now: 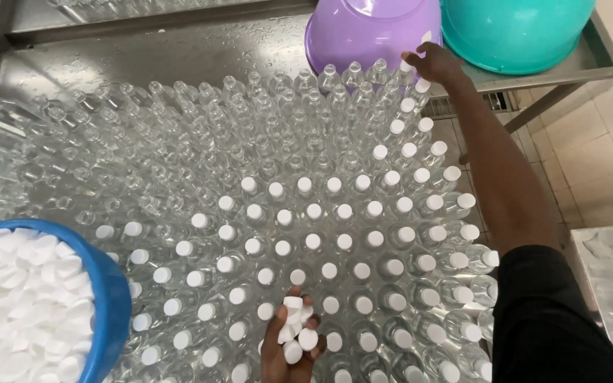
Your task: Manually placing plastic caps onto a large array of water bottles on a production table.
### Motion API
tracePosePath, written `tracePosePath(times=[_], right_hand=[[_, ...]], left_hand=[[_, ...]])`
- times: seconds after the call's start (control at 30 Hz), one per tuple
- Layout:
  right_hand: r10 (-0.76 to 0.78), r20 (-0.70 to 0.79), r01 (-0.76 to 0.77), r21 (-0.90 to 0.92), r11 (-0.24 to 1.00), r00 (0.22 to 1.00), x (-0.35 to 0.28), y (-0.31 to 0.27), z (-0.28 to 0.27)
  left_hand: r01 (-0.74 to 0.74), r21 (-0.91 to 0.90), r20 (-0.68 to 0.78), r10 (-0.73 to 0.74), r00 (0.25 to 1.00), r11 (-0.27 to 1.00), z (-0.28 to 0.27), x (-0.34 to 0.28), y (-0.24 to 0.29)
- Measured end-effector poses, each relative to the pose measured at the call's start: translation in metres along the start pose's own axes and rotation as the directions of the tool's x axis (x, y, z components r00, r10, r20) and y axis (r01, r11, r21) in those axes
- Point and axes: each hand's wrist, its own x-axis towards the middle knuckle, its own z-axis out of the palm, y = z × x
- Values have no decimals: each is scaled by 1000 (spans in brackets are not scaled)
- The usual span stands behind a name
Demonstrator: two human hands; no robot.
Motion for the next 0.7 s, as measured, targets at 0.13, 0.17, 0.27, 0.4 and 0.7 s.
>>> tracePosePath(times=[0.13,0.17,0.27,0.4,0.7], right_hand=[[-393,-75,377,-168,911,916,-104,-85,-10],[-399,-64,385,-163,908,915,-160,-106,-16],[-491,371,460,175,870,788,-304,-192,-8],[-760,531,632,455,628,374,-414,-204,13],[-681,493,459,505,731,542,-451,-188,25]], left_hand=[[23,-58,148,-14,989,998,50,11,8],[16,-65,137,-7,991,998,61,10,13],[34,-12,227,-31,973,999,79,-7,18],[88,10,317,-86,944,996,90,-12,14],[81,190,288,-134,948,978,97,-18,13]])
